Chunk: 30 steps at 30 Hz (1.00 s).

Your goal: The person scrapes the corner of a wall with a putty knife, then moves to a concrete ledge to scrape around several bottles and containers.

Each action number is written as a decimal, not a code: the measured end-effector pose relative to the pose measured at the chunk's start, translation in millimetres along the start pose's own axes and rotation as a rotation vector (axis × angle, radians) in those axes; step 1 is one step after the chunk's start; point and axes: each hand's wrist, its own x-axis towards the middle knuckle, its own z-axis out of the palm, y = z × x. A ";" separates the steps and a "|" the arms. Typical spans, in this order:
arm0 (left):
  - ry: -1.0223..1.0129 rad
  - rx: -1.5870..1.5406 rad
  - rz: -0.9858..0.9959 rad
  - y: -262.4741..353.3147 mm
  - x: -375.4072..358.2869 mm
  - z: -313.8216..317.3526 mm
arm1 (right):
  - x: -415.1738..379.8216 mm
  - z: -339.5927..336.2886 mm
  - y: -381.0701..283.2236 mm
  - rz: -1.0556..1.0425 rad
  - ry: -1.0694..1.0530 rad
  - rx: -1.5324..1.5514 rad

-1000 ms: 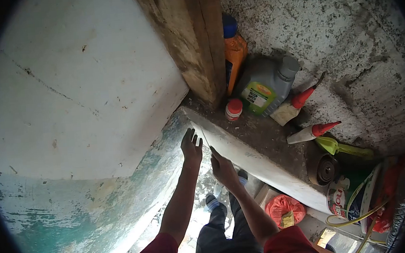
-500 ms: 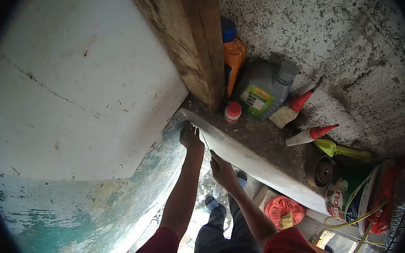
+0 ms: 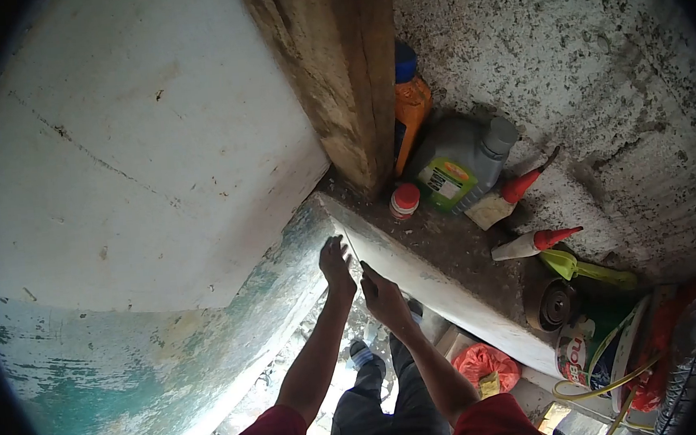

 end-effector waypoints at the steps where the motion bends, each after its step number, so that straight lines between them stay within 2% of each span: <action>1: -0.054 -0.026 -0.098 13.5 -13.4 6.4 | 2.3 -2.6 -5.1 0.033 -0.031 0.010; 2: -0.113 0.020 -0.235 26.5 -29.9 12.5 | 4.4 -5.9 -12.3 0.067 -0.064 0.020; 3: -0.186 -0.066 -0.279 24.8 -30.7 12.4 | 6.3 -7.7 -16.8 0.101 -0.098 0.030; 4: -0.258 -0.151 -0.323 21.5 -31.8 12.0 | 10.6 -5.8 -15.6 -0.025 -0.071 0.058; 5: -0.330 -0.238 -0.367 18.7 -32.4 10.9 | 12.6 -10.2 -18.6 0.131 -0.167 0.140; 6: -0.502 -0.452 -0.489 18.0 -22.4 5.9 | 19.0 -21.7 -38.9 0.288 -0.263 0.221; 7: -0.532 -0.503 -0.492 18.6 -16.0 4.0 | 23.3 -28.1 -50.1 0.446 -0.356 0.300; 9: -0.597 -0.613 -0.493 23.3 -7.7 10.3 | 28.5 -24.8 -48.8 0.504 -0.378 0.369; 10: -0.407 -0.549 -0.545 33.7 -11.9 19.7 | 31.6 -22.4 -47.6 0.523 -0.378 0.386; 13: -0.344 -0.453 -0.496 26.3 3.4 10.1 | 36.8 -8.9 -42.8 0.545 -0.378 0.409; 14: -0.406 -0.507 -0.462 22.9 7.8 5.1 | 37.6 -3.0 -39.1 0.554 -0.376 0.442; 20: -0.462 -0.452 -0.443 16.6 23.8 -2.1 | 44.0 7.0 -34.0 0.567 -0.350 0.475; 23: -0.376 -0.437 -0.399 20.6 18.8 7.8 | 50.9 -0.2 -36.4 0.587 -0.357 0.469; 30: -0.404 -0.532 -0.371 21.9 12.2 14.2 | 52.1 -6.2 -35.8 0.605 -0.360 0.548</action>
